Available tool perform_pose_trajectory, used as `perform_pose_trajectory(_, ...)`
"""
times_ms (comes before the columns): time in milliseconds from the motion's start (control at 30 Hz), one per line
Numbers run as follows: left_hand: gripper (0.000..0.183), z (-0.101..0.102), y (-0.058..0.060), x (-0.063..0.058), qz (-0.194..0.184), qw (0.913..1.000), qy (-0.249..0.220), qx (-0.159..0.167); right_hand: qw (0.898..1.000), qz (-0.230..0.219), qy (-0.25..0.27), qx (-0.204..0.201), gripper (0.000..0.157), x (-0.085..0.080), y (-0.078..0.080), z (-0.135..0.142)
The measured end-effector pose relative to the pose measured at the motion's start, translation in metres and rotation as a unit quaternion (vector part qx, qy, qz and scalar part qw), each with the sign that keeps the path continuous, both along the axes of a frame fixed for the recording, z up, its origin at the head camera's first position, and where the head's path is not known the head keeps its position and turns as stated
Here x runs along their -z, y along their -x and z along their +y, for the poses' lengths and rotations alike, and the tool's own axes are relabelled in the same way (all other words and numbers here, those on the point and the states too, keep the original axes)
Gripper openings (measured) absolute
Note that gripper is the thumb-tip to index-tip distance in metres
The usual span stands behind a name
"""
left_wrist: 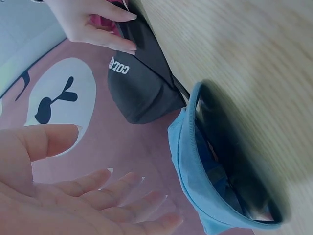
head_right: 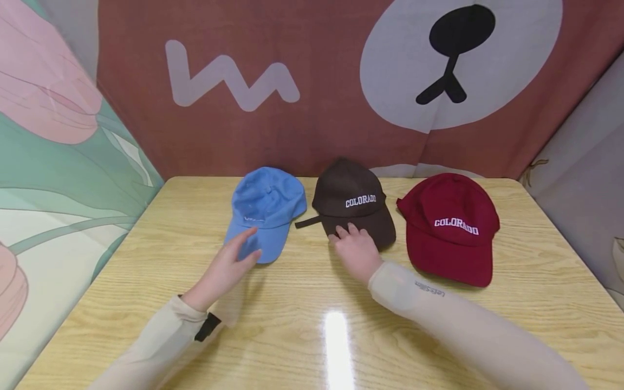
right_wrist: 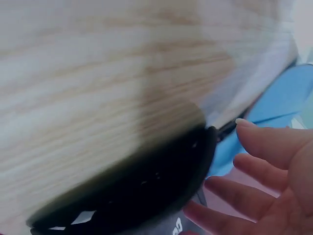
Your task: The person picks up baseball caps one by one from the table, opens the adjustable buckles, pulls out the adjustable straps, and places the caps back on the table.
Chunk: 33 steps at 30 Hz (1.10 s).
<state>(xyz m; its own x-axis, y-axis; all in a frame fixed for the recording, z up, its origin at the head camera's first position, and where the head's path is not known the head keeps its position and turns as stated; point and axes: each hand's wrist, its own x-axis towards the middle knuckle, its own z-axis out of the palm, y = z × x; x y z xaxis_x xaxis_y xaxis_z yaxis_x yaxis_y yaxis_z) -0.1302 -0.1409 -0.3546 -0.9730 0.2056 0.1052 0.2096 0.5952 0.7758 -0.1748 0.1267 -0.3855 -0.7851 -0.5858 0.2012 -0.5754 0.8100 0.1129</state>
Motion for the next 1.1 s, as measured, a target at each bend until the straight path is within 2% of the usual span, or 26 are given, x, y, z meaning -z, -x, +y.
perform_pose_trajectory(100,0.054,0.0,0.001,0.0,-0.001,1.0,0.001,0.0,0.999,0.014,0.036,-0.006,0.033,-0.003,-0.005,0.005)
perform_pose_trajectory(300,0.053,0.001,0.002,0.001,0.003,1.0,0.004,-0.003,0.997,0.026,0.076,-0.007,0.038,-0.012,-0.014,0.02)
perform_pose_trajectory(567,0.056,-0.001,0.003,0.003,0.011,0.9998,0.015,0.0,0.988,0.065,0.137,-0.023,0.04,-0.024,-0.018,0.04)
perform_pose_trajectory(800,0.064,-0.006,0.008,0.01,0.059,0.9928,0.104,0.006,0.98,0.079,0.178,-0.042,0.043,-0.03,-0.024,0.047)
perform_pose_trajectory(933,0.07,-0.009,0.01,0.014,0.064,0.9833,0.17,0.011,0.977,0.093,0.183,-0.051,0.047,-0.032,-0.027,0.048)
perform_pose_trajectory(1100,0.081,-0.012,0.011,0.016,0.063,0.9677,0.242,0.033,0.976,0.093,0.19,-0.057,0.048,-0.035,-0.032,0.051)
